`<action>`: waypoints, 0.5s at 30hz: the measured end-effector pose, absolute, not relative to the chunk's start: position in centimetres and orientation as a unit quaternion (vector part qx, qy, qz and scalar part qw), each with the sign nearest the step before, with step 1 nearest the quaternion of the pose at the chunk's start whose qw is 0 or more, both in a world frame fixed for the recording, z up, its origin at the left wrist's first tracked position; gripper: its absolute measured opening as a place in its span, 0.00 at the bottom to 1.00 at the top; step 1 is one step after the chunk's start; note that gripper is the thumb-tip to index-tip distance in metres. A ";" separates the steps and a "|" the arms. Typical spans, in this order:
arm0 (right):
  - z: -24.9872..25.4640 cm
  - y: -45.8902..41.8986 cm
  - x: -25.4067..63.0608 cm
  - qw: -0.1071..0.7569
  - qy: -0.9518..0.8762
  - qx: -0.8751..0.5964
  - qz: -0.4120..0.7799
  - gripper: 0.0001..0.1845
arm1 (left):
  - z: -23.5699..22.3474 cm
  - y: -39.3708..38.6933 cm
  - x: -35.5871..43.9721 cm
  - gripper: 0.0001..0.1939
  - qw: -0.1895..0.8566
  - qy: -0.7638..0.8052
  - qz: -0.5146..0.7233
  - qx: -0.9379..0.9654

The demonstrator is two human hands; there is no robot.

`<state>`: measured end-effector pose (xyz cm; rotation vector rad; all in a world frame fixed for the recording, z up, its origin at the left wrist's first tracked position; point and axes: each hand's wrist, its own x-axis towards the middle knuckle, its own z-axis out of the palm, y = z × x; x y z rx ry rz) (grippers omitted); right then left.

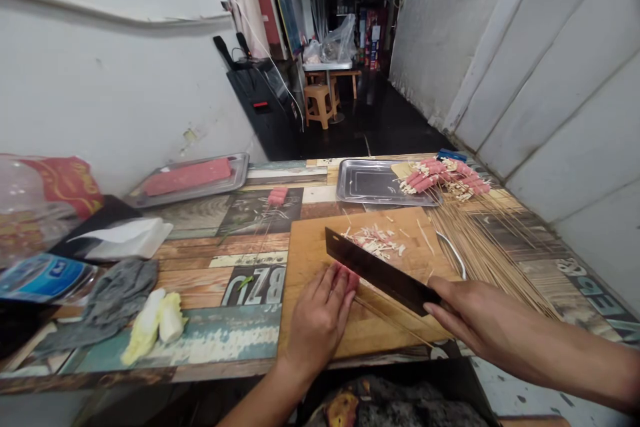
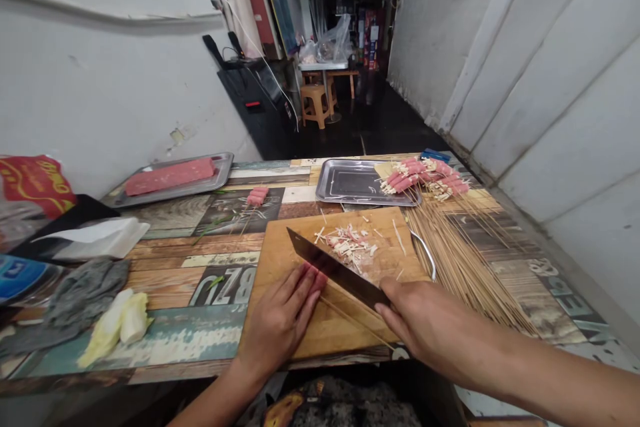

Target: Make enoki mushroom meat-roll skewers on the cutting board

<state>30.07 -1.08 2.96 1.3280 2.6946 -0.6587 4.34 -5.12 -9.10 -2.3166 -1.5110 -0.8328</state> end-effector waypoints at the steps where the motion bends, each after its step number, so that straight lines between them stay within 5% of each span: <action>1: 2.9 -1.1 30.1 0.030 0.877 0.432 -0.209 0.10 | -9.1 -5.1 4.4 0.19 0.126 -0.518 -0.286 -0.796; 15: 3.1 -0.3 29.9 0.046 0.875 0.424 -0.231 0.11 | -9.2 -5.1 4.4 0.19 0.128 -0.515 -0.279 -0.800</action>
